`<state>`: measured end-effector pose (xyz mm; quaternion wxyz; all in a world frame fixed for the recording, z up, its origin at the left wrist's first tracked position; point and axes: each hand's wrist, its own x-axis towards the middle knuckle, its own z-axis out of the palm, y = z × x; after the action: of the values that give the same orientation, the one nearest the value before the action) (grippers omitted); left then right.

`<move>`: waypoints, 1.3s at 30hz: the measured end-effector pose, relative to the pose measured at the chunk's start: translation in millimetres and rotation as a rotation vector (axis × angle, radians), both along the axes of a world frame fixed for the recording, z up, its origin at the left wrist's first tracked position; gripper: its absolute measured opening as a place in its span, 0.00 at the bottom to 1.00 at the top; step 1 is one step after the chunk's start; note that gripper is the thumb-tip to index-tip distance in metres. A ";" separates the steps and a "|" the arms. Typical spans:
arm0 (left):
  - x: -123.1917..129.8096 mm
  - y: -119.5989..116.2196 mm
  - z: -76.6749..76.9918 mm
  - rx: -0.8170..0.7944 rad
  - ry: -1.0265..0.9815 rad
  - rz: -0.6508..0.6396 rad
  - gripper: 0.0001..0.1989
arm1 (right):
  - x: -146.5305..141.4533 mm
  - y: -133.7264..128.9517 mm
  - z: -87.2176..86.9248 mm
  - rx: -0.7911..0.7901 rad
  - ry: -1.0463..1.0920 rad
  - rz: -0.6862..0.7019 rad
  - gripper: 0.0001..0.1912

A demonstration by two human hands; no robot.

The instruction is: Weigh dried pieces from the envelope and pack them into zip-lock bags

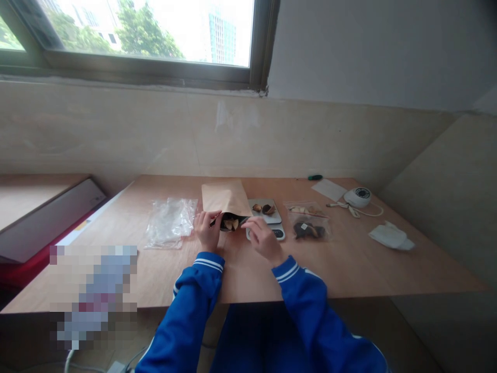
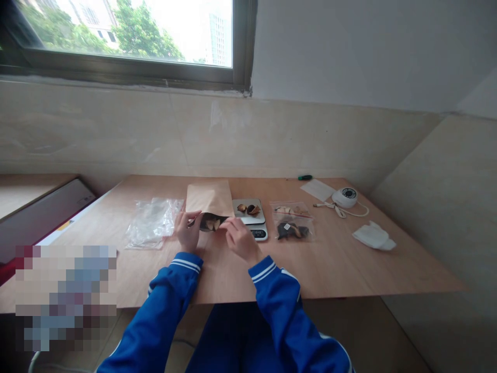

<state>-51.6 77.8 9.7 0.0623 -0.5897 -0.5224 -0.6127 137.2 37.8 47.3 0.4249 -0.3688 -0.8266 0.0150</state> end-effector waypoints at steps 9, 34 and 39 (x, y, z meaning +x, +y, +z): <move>-1.6 1.5 -4.7 0.004 0.013 -0.004 0.05 | -53.7 -0.2 -21.3 -0.131 -0.264 -0.138 0.24; -2.4 -0.7 -1.1 0.077 0.030 0.047 0.03 | 47.1 25.5 -14.0 -0.126 0.245 -0.177 0.07; -2.5 -0.6 -0.3 0.086 0.032 0.048 0.03 | 35.9 42.1 -22.5 -0.133 0.079 -0.088 0.08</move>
<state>-54.0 77.2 9.4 0.1108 -0.5837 -0.5084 -0.6234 173.1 79.9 24.8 0.4319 -0.4313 -0.7894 0.0655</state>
